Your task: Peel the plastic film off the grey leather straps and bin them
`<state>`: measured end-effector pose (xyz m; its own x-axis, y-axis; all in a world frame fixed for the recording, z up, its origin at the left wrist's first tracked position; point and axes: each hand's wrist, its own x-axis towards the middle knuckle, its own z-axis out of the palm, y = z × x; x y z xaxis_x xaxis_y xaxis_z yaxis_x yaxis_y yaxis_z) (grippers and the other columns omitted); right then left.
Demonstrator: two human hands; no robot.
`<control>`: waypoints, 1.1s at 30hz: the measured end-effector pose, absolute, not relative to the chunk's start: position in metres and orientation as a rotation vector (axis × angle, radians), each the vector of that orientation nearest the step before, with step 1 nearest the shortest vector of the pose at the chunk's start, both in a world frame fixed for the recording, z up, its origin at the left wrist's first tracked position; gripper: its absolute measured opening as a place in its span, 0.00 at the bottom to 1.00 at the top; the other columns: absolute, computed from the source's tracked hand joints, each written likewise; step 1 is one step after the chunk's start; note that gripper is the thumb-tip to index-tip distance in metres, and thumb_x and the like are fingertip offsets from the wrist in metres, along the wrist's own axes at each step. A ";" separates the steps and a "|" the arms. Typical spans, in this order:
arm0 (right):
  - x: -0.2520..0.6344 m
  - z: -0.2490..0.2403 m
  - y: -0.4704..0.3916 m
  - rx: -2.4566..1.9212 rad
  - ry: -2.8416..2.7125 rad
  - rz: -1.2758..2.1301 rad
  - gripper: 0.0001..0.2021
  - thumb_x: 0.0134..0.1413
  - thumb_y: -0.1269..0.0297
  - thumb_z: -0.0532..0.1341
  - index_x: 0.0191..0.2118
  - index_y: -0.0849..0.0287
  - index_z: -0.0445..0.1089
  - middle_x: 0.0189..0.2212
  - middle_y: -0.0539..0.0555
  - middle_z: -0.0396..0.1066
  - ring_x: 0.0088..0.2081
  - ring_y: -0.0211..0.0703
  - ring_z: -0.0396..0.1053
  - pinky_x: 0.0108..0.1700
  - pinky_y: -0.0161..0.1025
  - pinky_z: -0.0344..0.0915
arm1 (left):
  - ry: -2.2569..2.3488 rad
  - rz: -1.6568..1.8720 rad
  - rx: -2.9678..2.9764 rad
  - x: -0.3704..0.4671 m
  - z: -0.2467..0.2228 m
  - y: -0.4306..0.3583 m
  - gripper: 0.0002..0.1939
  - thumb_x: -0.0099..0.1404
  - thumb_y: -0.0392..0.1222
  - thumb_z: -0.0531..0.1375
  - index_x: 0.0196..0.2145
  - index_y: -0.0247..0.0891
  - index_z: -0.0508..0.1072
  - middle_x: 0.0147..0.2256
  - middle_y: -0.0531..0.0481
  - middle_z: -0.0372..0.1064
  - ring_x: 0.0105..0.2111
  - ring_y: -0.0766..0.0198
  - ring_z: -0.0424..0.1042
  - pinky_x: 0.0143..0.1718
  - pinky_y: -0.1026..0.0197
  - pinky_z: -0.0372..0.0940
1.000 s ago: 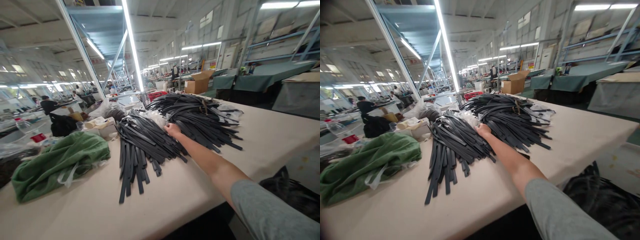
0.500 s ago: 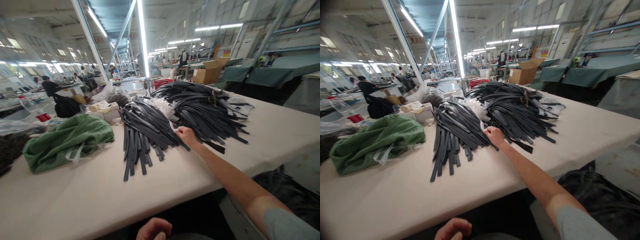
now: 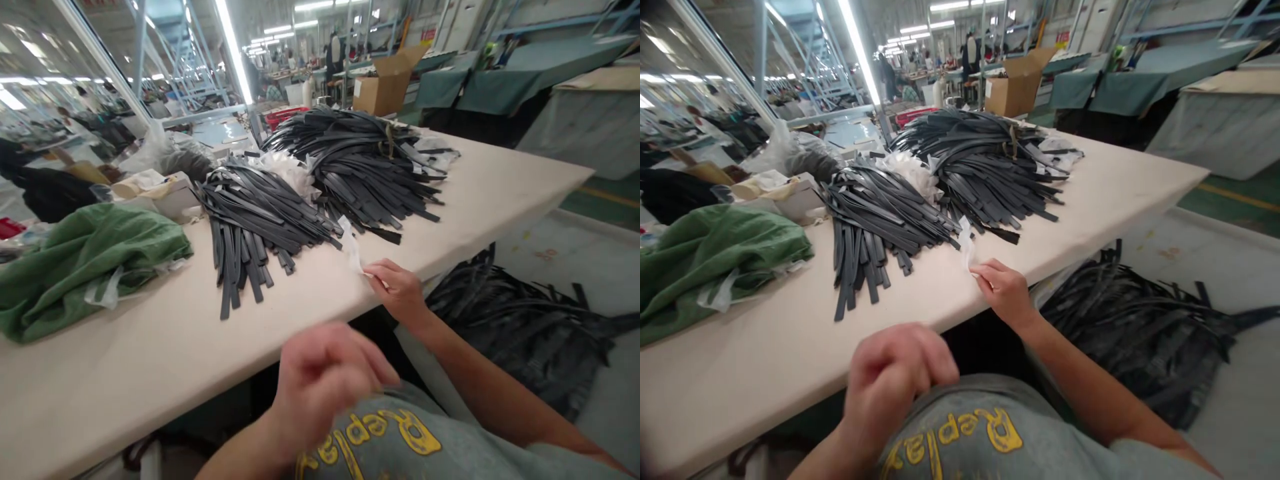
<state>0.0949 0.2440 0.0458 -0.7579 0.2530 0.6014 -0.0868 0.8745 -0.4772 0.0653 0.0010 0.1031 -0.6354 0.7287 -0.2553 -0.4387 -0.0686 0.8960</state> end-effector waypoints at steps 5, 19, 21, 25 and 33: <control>0.128 0.048 0.233 -0.026 -2.359 0.693 0.07 0.62 0.69 0.58 0.39 0.54 0.74 0.33 0.53 0.76 0.36 0.43 0.74 0.40 0.37 0.69 | 1.087 1.855 0.010 0.043 0.051 0.068 0.23 0.62 0.61 0.61 0.40 0.36 0.75 0.43 0.42 0.75 0.38 0.60 0.76 0.36 0.62 0.69; 0.180 0.028 0.203 0.076 -2.455 1.077 0.08 0.64 0.68 0.57 0.37 0.56 0.74 0.30 0.52 0.75 0.31 0.40 0.73 0.35 0.37 0.68 | 0.985 2.058 -0.144 0.027 0.043 0.077 0.14 0.52 0.40 0.71 0.34 0.36 0.72 0.31 0.53 0.76 0.29 0.68 0.74 0.35 0.66 0.69; 0.181 0.025 0.199 0.070 -2.470 1.115 0.08 0.64 0.67 0.57 0.37 0.56 0.74 0.29 0.52 0.75 0.30 0.40 0.72 0.33 0.36 0.68 | 1.065 2.135 -0.151 0.020 0.042 0.071 0.15 0.50 0.41 0.72 0.33 0.36 0.73 0.30 0.53 0.75 0.28 0.69 0.73 0.33 0.68 0.67; 0.180 0.025 0.198 0.046 -2.482 1.171 0.09 0.64 0.64 0.57 0.36 0.55 0.74 0.28 0.51 0.75 0.28 0.40 0.72 0.31 0.35 0.67 | 1.443 2.179 0.031 0.002 0.039 0.048 0.17 0.50 0.50 0.72 0.30 0.34 0.75 0.28 0.51 0.74 0.28 0.67 0.72 0.31 0.66 0.66; 0.165 0.037 0.213 -0.137 -2.474 1.236 0.11 0.61 0.57 0.59 0.31 0.55 0.74 0.23 0.49 0.74 0.25 0.41 0.71 0.28 0.35 0.66 | 2.173 1.918 0.466 -0.026 0.051 -0.020 0.22 0.61 0.58 0.61 0.37 0.35 0.80 0.31 0.47 0.77 0.27 0.65 0.70 0.30 0.64 0.65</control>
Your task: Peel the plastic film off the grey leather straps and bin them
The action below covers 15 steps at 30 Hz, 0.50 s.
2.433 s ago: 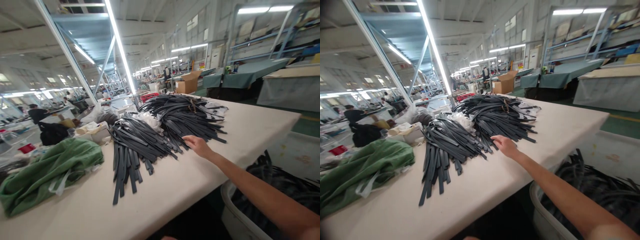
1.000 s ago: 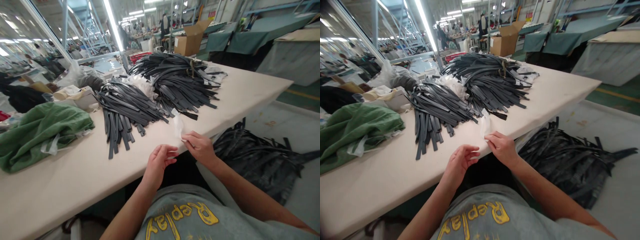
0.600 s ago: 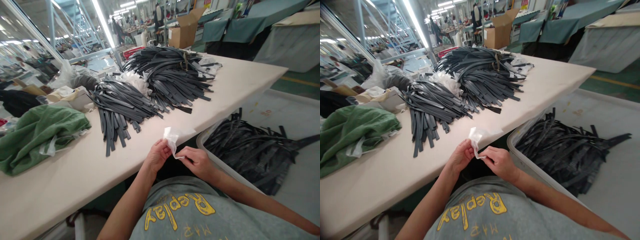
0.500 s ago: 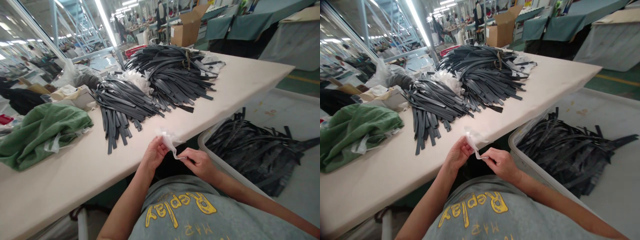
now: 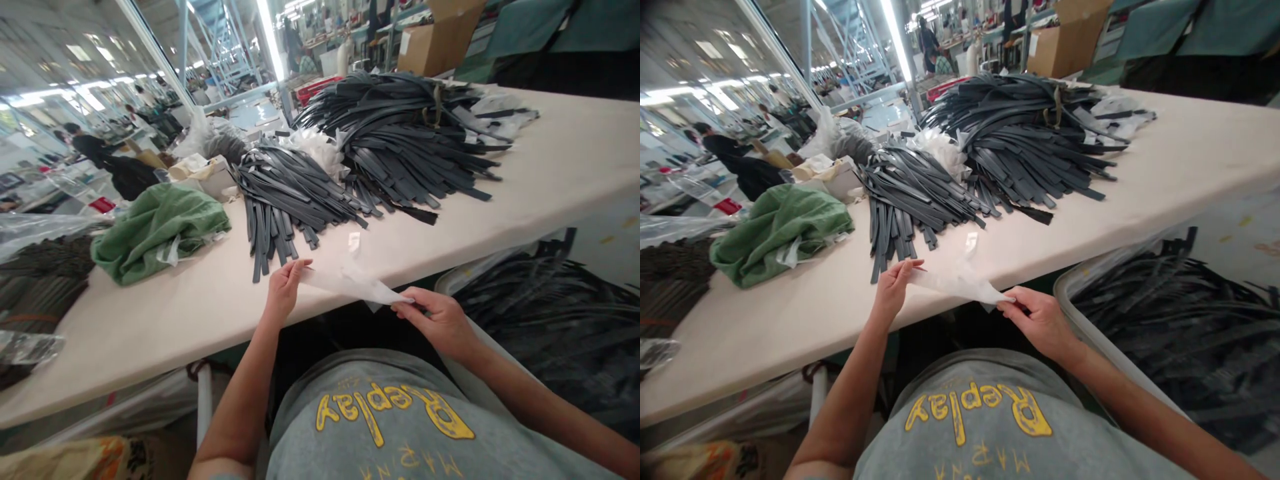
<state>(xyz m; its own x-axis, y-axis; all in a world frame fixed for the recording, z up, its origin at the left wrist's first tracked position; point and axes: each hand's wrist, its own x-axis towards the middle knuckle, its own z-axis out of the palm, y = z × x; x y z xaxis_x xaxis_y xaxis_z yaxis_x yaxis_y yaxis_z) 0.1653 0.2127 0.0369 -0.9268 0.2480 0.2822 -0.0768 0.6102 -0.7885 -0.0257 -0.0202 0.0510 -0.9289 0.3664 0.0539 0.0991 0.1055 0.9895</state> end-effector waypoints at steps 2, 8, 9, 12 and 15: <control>0.159 0.038 0.219 -0.186 -2.450 1.308 0.10 0.60 0.56 0.60 0.33 0.55 0.74 0.24 0.50 0.75 0.25 0.41 0.72 0.29 0.35 0.67 | 2.129 1.865 0.483 -0.023 0.053 -0.032 0.22 0.60 0.58 0.63 0.37 0.35 0.80 0.28 0.49 0.75 0.24 0.66 0.70 0.28 0.63 0.66; 0.118 0.059 0.247 -0.338 -2.406 1.250 0.10 0.55 0.56 0.61 0.29 0.55 0.75 0.22 0.49 0.75 0.24 0.41 0.71 0.29 0.35 0.65 | 1.849 1.741 0.513 -0.003 0.054 -0.051 0.20 0.57 0.48 0.67 0.45 0.36 0.77 0.25 0.52 0.74 0.26 0.64 0.74 0.34 0.62 0.68; 0.110 0.065 0.250 -0.333 -2.411 1.240 0.11 0.55 0.56 0.61 0.28 0.56 0.74 0.22 0.49 0.75 0.24 0.40 0.71 0.28 0.35 0.64 | 1.821 1.704 0.511 0.001 0.052 -0.052 0.21 0.57 0.46 0.68 0.46 0.36 0.76 0.25 0.52 0.74 0.26 0.65 0.73 0.34 0.63 0.67; 0.083 0.084 0.255 -0.226 -2.439 1.218 0.12 0.55 0.56 0.60 0.27 0.58 0.73 0.22 0.49 0.75 0.25 0.39 0.71 0.29 0.34 0.63 | 1.724 1.592 0.501 0.011 0.041 -0.046 0.21 0.54 0.44 0.69 0.45 0.36 0.77 0.26 0.52 0.75 0.25 0.67 0.72 0.32 0.65 0.65; 0.055 0.098 0.250 -0.067 -2.474 1.102 0.12 0.56 0.58 0.59 0.27 0.59 0.72 0.21 0.49 0.74 0.25 0.38 0.71 0.30 0.33 0.62 | 1.595 1.494 0.480 0.017 0.031 -0.032 0.15 0.52 0.46 0.70 0.35 0.34 0.79 0.25 0.50 0.75 0.25 0.66 0.72 0.33 0.64 0.66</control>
